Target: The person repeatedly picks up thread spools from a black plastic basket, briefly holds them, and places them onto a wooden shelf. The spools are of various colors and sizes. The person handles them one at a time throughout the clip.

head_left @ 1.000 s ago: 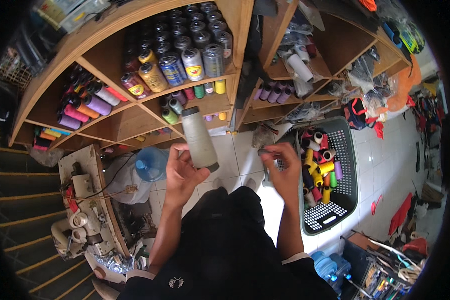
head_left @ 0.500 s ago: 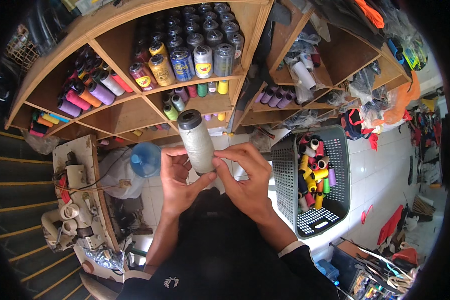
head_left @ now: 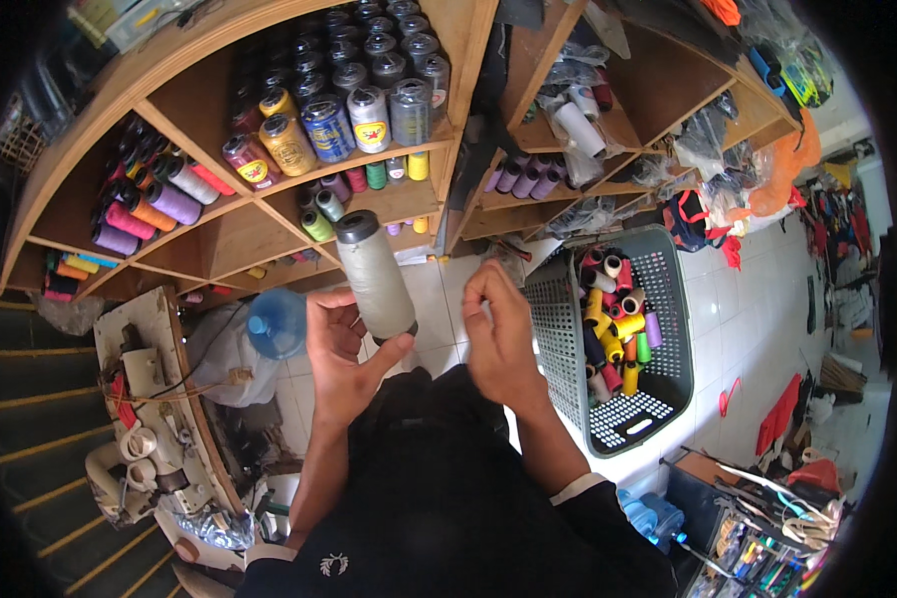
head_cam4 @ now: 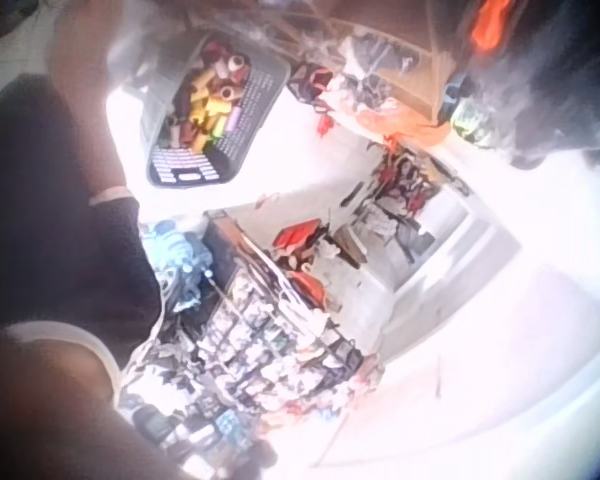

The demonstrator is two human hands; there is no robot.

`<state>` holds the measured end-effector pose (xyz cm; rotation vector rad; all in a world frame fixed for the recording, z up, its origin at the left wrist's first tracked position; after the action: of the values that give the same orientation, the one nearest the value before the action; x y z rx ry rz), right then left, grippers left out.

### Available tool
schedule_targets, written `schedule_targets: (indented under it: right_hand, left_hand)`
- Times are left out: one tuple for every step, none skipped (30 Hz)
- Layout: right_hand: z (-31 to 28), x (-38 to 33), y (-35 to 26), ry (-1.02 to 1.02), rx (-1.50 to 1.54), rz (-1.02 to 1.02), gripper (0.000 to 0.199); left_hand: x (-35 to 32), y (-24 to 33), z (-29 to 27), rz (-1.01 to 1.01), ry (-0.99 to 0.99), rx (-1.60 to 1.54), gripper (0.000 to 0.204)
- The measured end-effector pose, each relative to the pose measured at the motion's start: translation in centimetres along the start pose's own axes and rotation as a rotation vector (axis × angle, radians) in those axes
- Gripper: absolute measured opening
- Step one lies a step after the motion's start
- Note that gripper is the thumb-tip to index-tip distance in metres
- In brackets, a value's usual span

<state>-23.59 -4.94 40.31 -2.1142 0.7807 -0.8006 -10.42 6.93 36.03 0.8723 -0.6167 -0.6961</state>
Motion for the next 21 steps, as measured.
schedule_targets:
  right_hand:
    - [-0.4,-0.4,1.9,-0.003,0.002,0.047,0.013]
    - [-1.0,-0.9,3.9,0.004,-0.009,0.102,0.015]
    - [-1.7,-1.4,6.0,0.041,-0.026,0.158,0.017]
    - [-2.2,-1.9,8.5,0.081,-0.04,0.217,0.018]
    - [-2.8,-2.7,11.4,0.122,-0.057,0.272,0.02]
    - [-3.6,-4.0,15.1,0.151,-0.079,0.373,0.02]
    - [-4.6,-5.7,19.4,0.186,-0.103,0.477,0.021]
    - [-5.6,-7.3,23.5,0.217,-0.116,0.575,0.021]
    - [-7.6,-9.2,27.5,0.313,-0.122,0.608,0.021]
    - [-9.6,-11.4,31.2,0.4,-0.116,0.635,0.02]
    - [-11.4,-13.9,34.8,0.453,-0.071,0.754,0.015]
    - [-12.9,-15.4,35.5,0.596,-0.088,0.845,0.038]
    - [-14.9,-16.3,34.9,0.584,-0.412,0.763,0.048]
    - [-15.8,-16.9,34.3,0.559,-0.723,0.653,0.058]
    - [-15.6,-15.9,31.8,0.54,-0.668,0.628,0.059]
    - [-15.9,-15.2,30.9,0.534,-0.564,0.625,0.047]
    - [-15.3,-14.1,29.5,0.452,-0.394,0.692,0.028]
    - [-14.5,-13.6,28.4,0.47,-0.274,0.642,0.014]
    - [-13.3,-12.2,25.9,0.422,-0.295,0.714,0.011]
    - [-12.0,-10.6,23.1,0.372,-0.299,0.633,0.01]
    - [-10.4,-9.0,20.6,0.326,-0.299,0.552,0.009]
  left_hand:
    - [0.0,-0.3,-0.4,-0.005,0.001,0.0,0.058]
    - [0.1,-0.8,-0.3,-0.017,-0.01,-0.013,0.058]
    - [0.3,-1.2,-0.1,-0.046,-0.001,-0.022,0.057]
    - [0.4,-1.3,-0.2,-0.079,0.006,-0.029,0.057]
    - [0.4,-1.8,-0.6,-0.109,0.014,-0.036,0.056]
    - [0.3,-2.0,-1.2,-0.09,0.016,-0.008,0.054]
    - [0.4,-2.5,-1.6,-0.075,0.015,0.016,0.052]
    - [0.5,-3.1,-1.8,-0.092,0.013,0.018,0.051]
    - [0.6,-3.4,-1.8,-0.109,0.017,0.026,0.05]
    - [0.6,-3.7,-1.7,-0.121,0.027,0.048,0.05]
    - [0.8,-4.2,-1.3,-0.147,0.015,0.032,0.05]
    - [1.0,-4.3,-1.3,-0.165,0.013,0.034,0.051]
    - [1.1,-4.4,-1.2,-0.18,0.015,0.033,0.051]
    - [1.2,-4.5,-1.1,-0.187,0.005,0.026,0.053]
    - [1.5,-4.5,-1.4,-0.179,0.013,0.039,0.055]
    - [1.6,-4.7,-1.4,-0.177,0.017,0.05,0.057]
    - [1.8,-5.2,-1.5,-0.167,0.006,-0.002,0.056]
    - [1.9,-5.5,-1.1,-0.161,-0.008,-0.059,0.056]
    - [1.9,-5.5,-0.7,-0.208,-0.024,-0.044,0.057]
    - [1.8,-5.6,-0.2,-0.259,-0.043,-0.042,0.057]
    - [1.8,-5.4,0.5,-0.285,-0.072,-0.119,0.058]
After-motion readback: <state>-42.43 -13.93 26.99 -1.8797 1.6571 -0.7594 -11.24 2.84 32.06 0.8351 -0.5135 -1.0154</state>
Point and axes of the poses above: each hand's wrist, its own x-axis towards the middle knuckle, its own z-axis out of the palm, y = z × x, the point moved 7 cm from there along x, towards the middle knuckle, and after that the axes turned 15 degrees about -x, right-handed, at the moved point
